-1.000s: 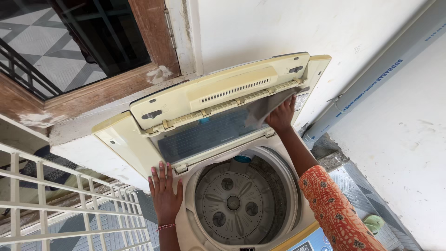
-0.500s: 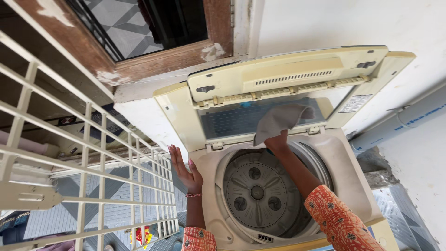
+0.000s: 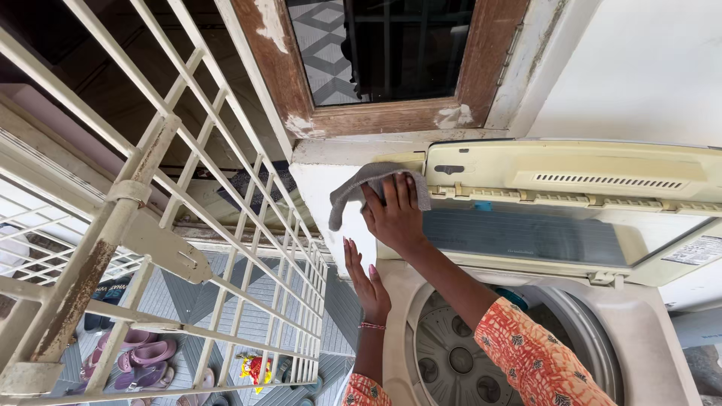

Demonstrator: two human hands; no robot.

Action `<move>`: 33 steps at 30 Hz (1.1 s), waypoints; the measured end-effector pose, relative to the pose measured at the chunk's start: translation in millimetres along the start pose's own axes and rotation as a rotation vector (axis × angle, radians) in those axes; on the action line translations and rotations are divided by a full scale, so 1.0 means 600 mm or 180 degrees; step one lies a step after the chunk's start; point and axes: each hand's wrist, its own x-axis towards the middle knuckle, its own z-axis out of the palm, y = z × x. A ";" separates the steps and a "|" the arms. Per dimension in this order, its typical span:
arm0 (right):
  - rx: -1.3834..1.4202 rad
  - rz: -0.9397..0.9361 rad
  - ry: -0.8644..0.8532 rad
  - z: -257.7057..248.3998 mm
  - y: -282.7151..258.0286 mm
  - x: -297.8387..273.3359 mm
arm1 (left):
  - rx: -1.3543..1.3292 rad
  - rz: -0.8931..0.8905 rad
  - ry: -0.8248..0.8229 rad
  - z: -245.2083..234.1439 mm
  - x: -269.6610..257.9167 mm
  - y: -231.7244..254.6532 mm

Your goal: The person cleans the exterior and interior of a washing machine using a cloth, wiping the top lid, control panel, and the inside rim.

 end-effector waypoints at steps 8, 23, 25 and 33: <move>0.0205 -0.1213 -0.1321 0.021 0.010 -0.187 | 0.0283 0.0492 -0.0400 0.000 -0.015 -0.018; -0.0400 0.0117 -0.2028 -0.197 0.222 -0.415 | 0.1474 0.1259 -0.1592 0.032 -0.009 -0.008; -0.0673 0.0366 -0.2192 -0.232 0.274 -0.440 | 0.1827 0.1269 -0.1743 0.035 -0.007 -0.004; -0.1326 0.1682 -0.2025 -0.382 0.423 -0.534 | 0.1312 0.1269 -0.1545 0.034 -0.012 -0.026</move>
